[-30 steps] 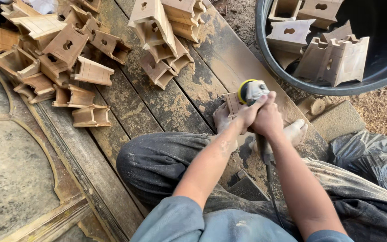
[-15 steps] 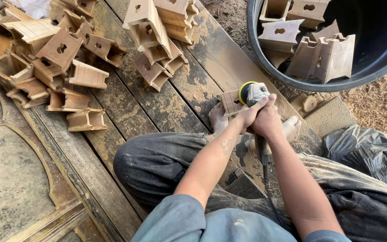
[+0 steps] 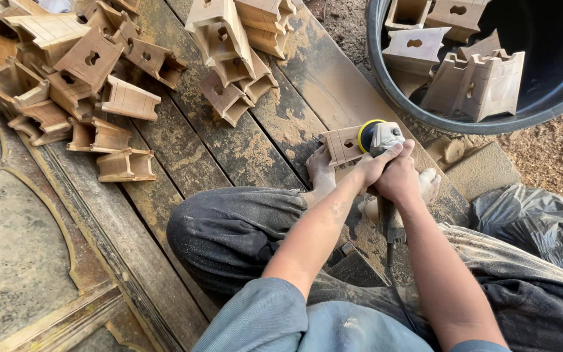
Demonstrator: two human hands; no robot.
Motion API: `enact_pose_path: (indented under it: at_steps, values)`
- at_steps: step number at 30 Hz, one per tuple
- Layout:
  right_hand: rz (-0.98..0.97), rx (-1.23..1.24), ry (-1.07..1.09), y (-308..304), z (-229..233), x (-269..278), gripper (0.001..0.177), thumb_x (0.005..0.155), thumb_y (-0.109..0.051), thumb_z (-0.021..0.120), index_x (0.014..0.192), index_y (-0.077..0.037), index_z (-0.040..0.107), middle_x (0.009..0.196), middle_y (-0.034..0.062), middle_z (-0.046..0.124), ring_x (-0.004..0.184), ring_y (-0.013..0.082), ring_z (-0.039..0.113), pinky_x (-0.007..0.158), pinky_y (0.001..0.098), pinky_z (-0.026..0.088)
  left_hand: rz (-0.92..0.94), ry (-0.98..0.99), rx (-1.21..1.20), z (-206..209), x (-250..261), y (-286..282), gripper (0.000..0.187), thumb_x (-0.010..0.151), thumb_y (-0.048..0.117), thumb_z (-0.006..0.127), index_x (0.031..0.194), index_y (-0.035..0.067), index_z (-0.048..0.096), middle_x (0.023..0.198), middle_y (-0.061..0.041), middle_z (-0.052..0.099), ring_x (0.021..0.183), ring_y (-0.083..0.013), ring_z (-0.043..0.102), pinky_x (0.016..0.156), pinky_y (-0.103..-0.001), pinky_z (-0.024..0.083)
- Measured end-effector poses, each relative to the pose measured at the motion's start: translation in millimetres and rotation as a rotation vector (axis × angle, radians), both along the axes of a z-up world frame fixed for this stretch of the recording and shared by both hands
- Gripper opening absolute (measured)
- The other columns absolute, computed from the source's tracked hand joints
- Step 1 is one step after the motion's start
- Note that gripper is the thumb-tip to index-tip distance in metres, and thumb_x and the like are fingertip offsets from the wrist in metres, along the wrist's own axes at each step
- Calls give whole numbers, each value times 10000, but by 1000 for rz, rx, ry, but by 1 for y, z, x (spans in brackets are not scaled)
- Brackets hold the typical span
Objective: The person sits on a wooden platform and uses an angle grinder with a sanding disc to smooth the surfaces of small, carved wooden pieces. They pick up each piece, sand it, and place it into a black tub.
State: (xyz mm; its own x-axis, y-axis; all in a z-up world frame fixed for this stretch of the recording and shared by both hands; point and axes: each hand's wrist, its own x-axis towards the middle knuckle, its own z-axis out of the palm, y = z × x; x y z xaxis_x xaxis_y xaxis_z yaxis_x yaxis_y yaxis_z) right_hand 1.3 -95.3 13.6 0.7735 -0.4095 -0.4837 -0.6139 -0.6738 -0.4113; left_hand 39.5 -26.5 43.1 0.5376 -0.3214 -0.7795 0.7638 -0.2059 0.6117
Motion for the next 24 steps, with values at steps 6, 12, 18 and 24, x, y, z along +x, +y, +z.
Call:
enact_pose_path:
  at_steps: [6,12,18,24]
  values:
    - [144,28,-19,49,22,-10,566,1049,-420,274,1464,-58,143,1163,278,526,1030,605,636,907,669,534,140,4,11,59,-19,49,1053,792,716,590,1511,-36,429,1549,-277,433,1499,-371,345,1227,-504,316]
    - [98,25,-6,21,-3,-17,662,1018,-527,344,1445,-57,157,1147,275,530,996,597,646,895,673,534,29,-30,31,12,-19,24,1177,689,815,624,1499,-22,454,1533,-268,453,1480,-380,370,1229,-502,307]
    - [82,22,5,10,-11,-17,813,954,-569,519,1443,-47,133,1190,285,522,1032,589,638,930,655,529,57,-5,-29,29,-21,24,1131,708,742,671,1499,-32,436,1539,-279,434,1477,-379,371,1215,-532,326]
    - [259,15,71,53,-13,-20,801,958,-387,500,1536,-15,88,1216,287,510,1072,599,626,938,659,530,233,-12,-13,15,-34,59,985,825,707,637,1510,23,454,1512,-244,487,1451,-374,414,1172,-543,393]
